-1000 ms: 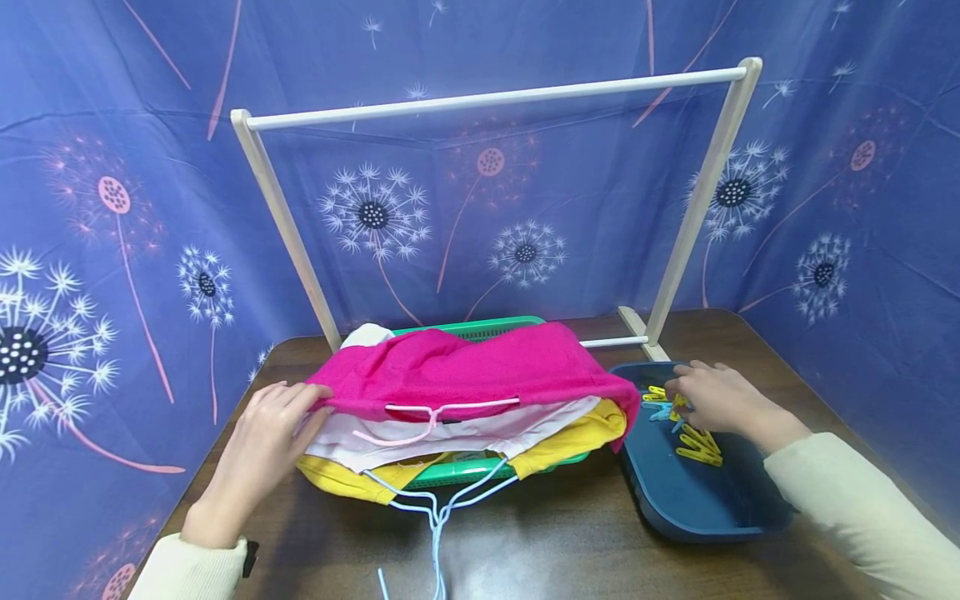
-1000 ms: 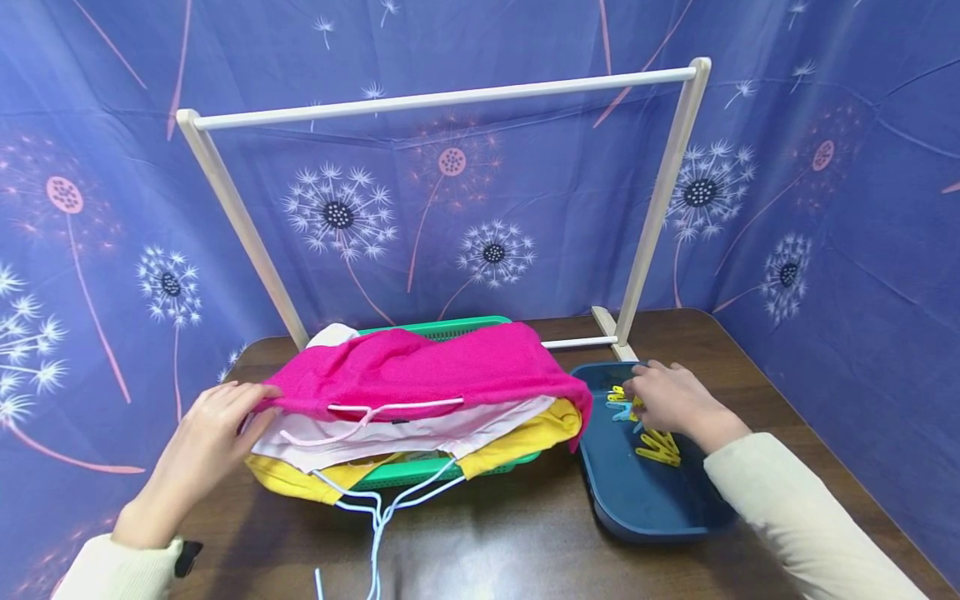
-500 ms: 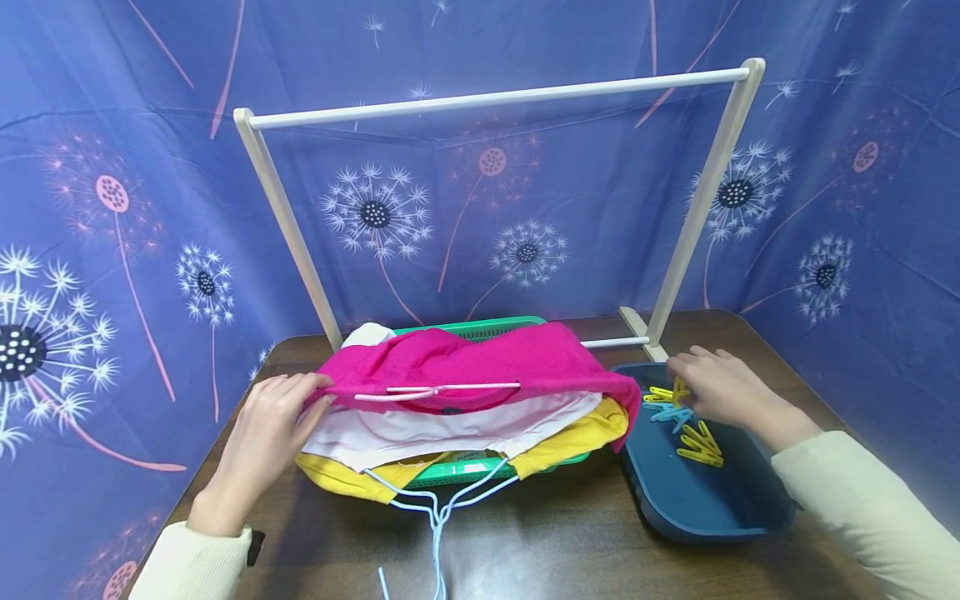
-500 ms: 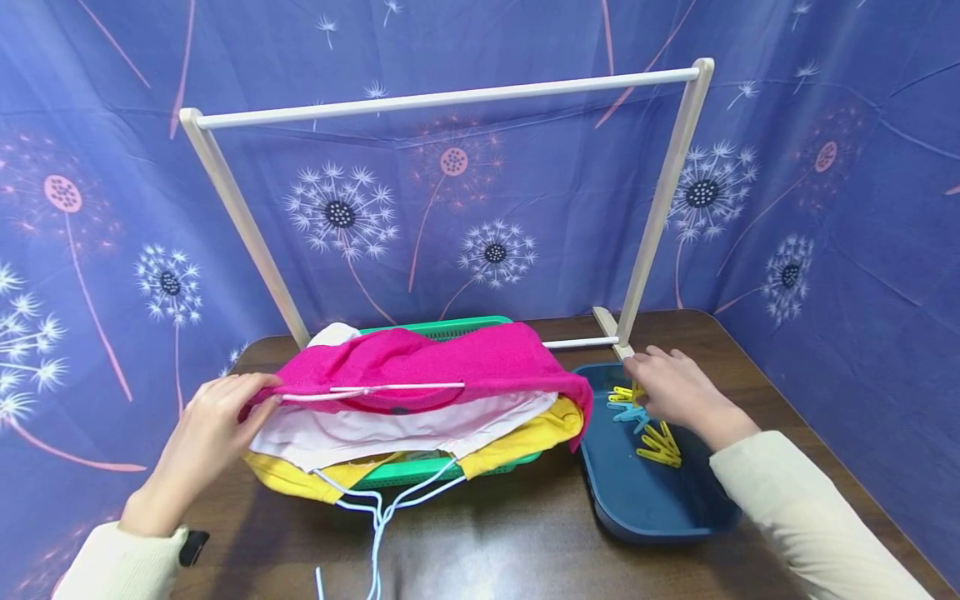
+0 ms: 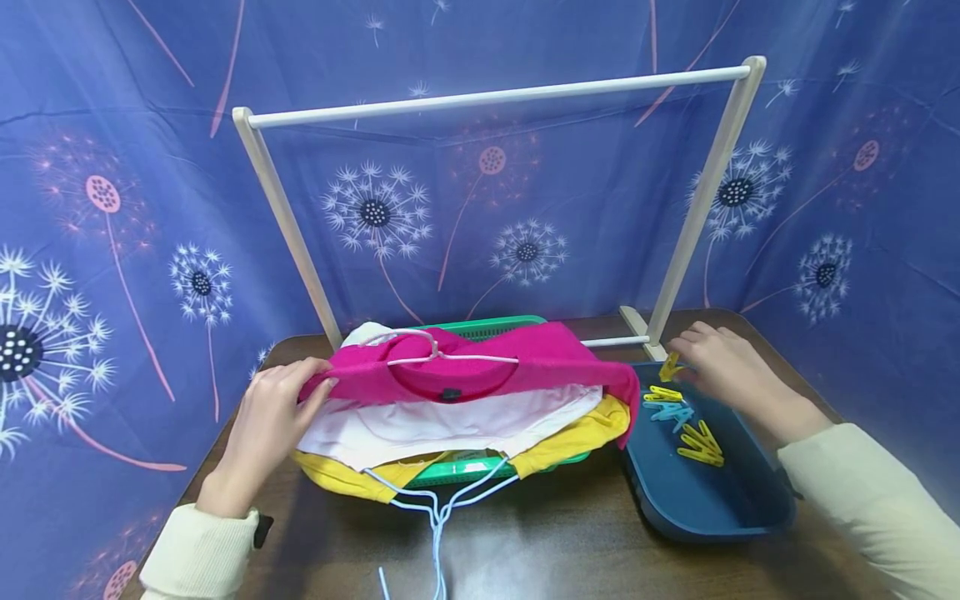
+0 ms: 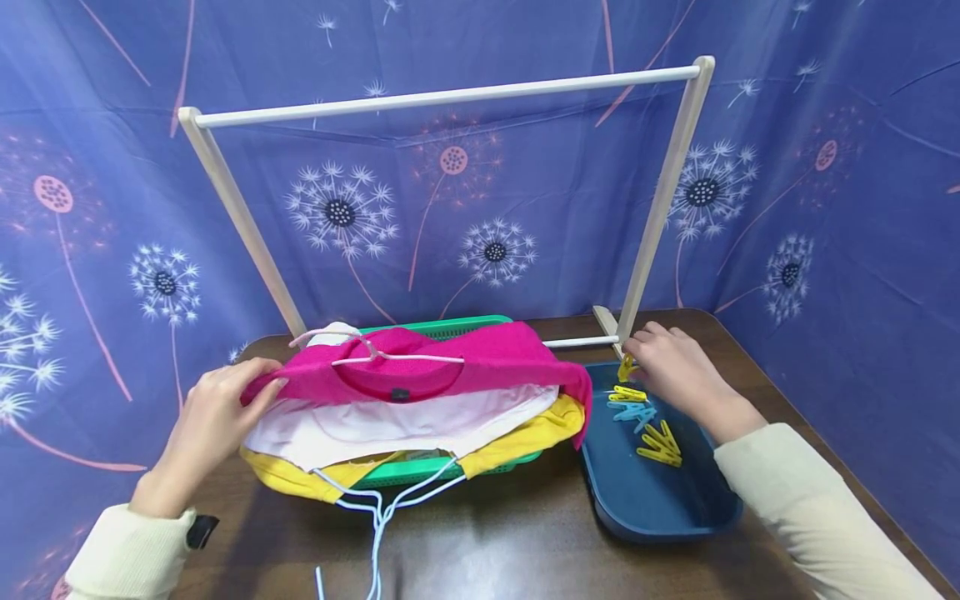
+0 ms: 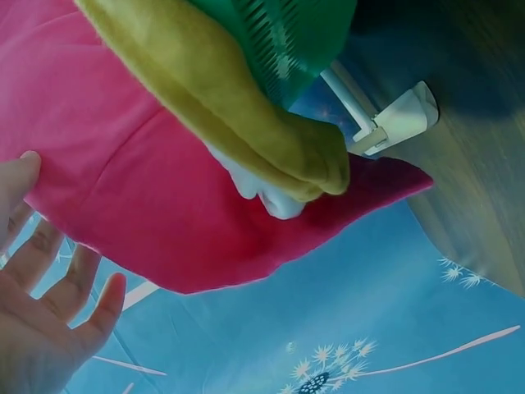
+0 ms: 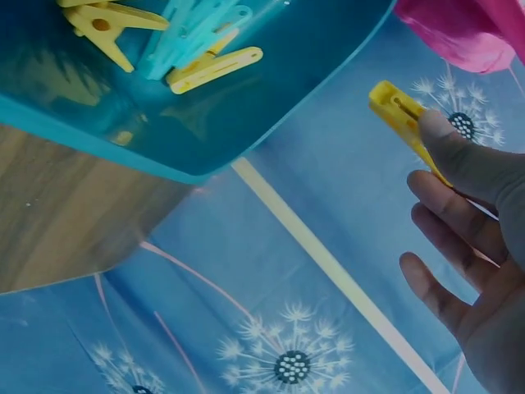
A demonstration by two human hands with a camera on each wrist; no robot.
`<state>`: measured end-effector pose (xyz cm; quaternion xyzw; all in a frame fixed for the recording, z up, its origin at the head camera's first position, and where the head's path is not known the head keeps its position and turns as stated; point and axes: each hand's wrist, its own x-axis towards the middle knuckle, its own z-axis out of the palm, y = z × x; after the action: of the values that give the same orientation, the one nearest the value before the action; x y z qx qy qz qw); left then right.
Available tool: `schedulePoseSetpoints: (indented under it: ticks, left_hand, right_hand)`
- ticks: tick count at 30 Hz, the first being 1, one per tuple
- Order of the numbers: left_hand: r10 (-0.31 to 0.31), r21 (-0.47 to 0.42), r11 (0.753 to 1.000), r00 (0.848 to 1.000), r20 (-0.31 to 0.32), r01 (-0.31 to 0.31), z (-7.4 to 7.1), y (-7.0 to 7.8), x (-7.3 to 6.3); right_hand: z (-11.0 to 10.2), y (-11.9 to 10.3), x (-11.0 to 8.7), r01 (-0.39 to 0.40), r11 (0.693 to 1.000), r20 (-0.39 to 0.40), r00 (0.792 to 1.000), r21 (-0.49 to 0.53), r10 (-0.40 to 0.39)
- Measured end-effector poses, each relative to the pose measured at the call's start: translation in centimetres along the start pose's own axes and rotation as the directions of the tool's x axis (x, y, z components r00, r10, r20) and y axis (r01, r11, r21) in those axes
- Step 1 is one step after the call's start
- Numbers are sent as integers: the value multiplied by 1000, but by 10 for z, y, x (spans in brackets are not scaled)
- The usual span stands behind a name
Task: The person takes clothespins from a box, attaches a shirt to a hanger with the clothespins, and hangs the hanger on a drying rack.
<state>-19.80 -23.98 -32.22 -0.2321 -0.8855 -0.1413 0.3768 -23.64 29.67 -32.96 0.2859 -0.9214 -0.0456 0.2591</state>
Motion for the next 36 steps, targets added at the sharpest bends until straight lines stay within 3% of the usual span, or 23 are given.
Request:
schedulePoseSetpoints:
  ticks: [11,20,36]
  left_hand:
    - [-69,-7,998,998,13,69,2,0,11]
    - [-130,-13,991,990,57,130,3,-2,16]
    - [-146,2,989,988,54,146,10,-6,21]
  right_hand:
    - [-19,-5,10,-29,999,-21,999,17,29]
    - [-39,-11,21,-146,987,5,989,67,146]
    - [-61,-30,48,13,995,-159,987,100,3]
